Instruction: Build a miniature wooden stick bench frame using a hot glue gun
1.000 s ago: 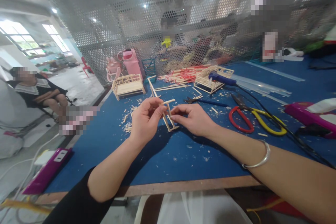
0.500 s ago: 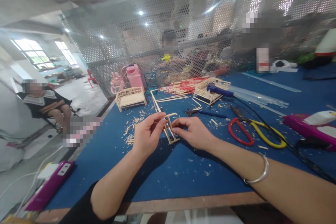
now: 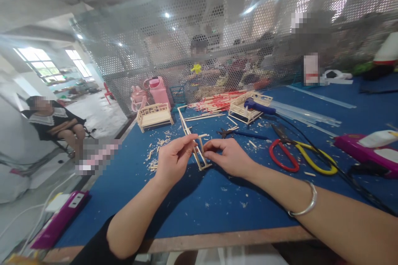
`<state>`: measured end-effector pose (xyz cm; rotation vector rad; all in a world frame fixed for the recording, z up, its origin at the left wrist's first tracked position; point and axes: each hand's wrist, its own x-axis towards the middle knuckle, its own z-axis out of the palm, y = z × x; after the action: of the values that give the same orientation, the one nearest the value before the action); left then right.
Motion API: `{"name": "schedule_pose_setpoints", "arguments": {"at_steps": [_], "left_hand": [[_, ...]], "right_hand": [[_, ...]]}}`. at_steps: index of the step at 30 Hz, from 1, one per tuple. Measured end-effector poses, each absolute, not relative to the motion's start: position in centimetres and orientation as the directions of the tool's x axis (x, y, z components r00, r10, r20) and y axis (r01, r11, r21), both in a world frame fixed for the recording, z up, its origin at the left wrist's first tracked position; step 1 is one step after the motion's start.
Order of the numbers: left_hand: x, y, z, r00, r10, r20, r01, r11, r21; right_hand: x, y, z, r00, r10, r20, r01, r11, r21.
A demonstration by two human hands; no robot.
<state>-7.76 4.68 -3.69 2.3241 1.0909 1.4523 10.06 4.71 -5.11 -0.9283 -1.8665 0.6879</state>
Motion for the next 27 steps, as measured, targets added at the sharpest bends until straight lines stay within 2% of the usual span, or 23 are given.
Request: {"name": "schedule_pose_setpoints", "arguments": {"at_steps": [18, 24, 27], "left_hand": [[-7.46, 4.49, -3.68, 0.248, 0.666, 0.703, 0.509, -0.707, 0.49], [-7.16, 4.24, -3.65, 0.248, 0.675, 0.695, 0.496, -0.705, 0.508], [-6.91, 4.07, -3.39, 0.253, 0.665, 0.703, 0.51, -0.709, 0.487]], "right_hand": [[9.96, 4.67, -5.34, -0.307, 0.833, 0.46, 0.278, 0.54, -0.794], [10.33, 5.13, -5.31, -0.117, 0.813, 0.571, 0.18, 0.582, -0.793], [10.44, 5.43, -5.3, -0.105, 0.821, 0.561, 0.201, 0.57, -0.797]]}}
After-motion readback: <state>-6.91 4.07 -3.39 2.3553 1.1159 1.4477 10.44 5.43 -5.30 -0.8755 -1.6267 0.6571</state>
